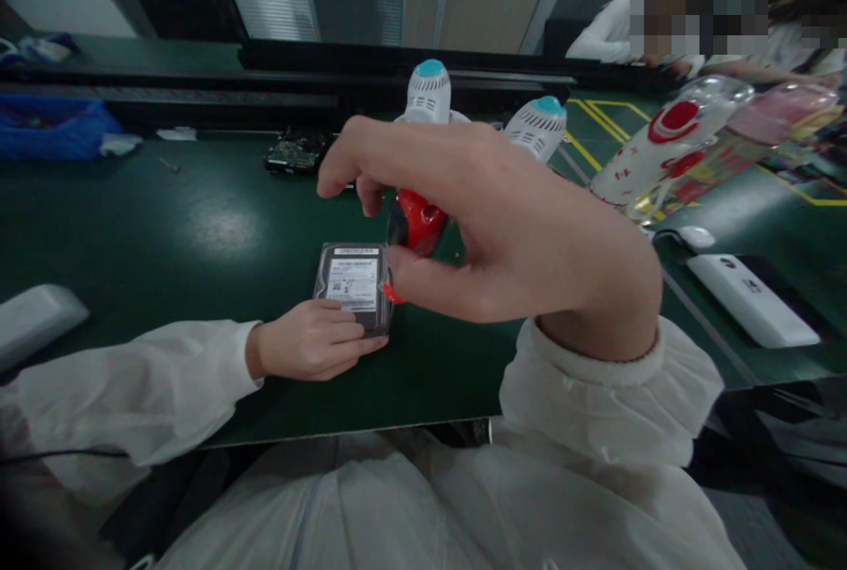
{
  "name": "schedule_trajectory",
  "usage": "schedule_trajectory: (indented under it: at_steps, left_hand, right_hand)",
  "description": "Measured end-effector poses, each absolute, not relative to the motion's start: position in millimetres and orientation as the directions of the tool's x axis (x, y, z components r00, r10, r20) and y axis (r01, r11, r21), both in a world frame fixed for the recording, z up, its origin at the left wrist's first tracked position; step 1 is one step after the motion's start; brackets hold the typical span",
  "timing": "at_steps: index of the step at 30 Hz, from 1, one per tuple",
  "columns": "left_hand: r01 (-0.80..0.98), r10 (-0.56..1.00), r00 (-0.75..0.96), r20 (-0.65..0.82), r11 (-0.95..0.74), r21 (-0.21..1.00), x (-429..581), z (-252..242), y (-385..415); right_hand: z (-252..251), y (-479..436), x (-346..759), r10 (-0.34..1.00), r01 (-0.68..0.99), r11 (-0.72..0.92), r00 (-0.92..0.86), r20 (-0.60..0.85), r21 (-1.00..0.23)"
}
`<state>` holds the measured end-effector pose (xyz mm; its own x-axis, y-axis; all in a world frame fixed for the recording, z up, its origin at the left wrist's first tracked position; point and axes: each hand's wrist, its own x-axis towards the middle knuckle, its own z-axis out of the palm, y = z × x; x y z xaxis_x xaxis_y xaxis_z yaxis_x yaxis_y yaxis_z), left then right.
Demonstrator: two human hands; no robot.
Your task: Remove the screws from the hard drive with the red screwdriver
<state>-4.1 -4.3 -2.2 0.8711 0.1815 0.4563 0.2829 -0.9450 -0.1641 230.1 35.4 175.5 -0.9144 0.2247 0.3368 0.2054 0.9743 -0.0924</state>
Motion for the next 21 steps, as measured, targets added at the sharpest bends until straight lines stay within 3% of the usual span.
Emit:
schedule_trajectory:
  at_steps: [5, 11, 16, 21]
  left_hand:
    - [0.28, 0.177, 0.86, 0.479, -0.948, -0.153, -3.3, -2.2, -5.0]
    - [0.279, 0.18, 0.858, 0.482, -0.949, -0.144, -3.5, -3.6, -4.9]
    - [0.281, 0.179, 0.86, 0.477, -0.948, -0.152, -3.3, -3.2, -4.8]
    - [0.285, 0.184, 0.874, 0.45, -0.944, -0.167, -3.7, -2.8, -4.8]
  right_hand:
    - [173.4, 34.7, 229.5, 0.291, 0.319, 0.948, -0.871, 0.397, 0.003]
    - [174.5, 35.6, 230.2, 0.234, 0.207, 0.971, -0.913, 0.335, -0.116]
    - [173.1, 35.5, 228.3, 0.288, 0.306, 0.952, -0.87, 0.399, -0.021]
    - [174.7, 35.6, 229.6, 0.236, 0.201, 0.971, -0.903, 0.36, -0.133]
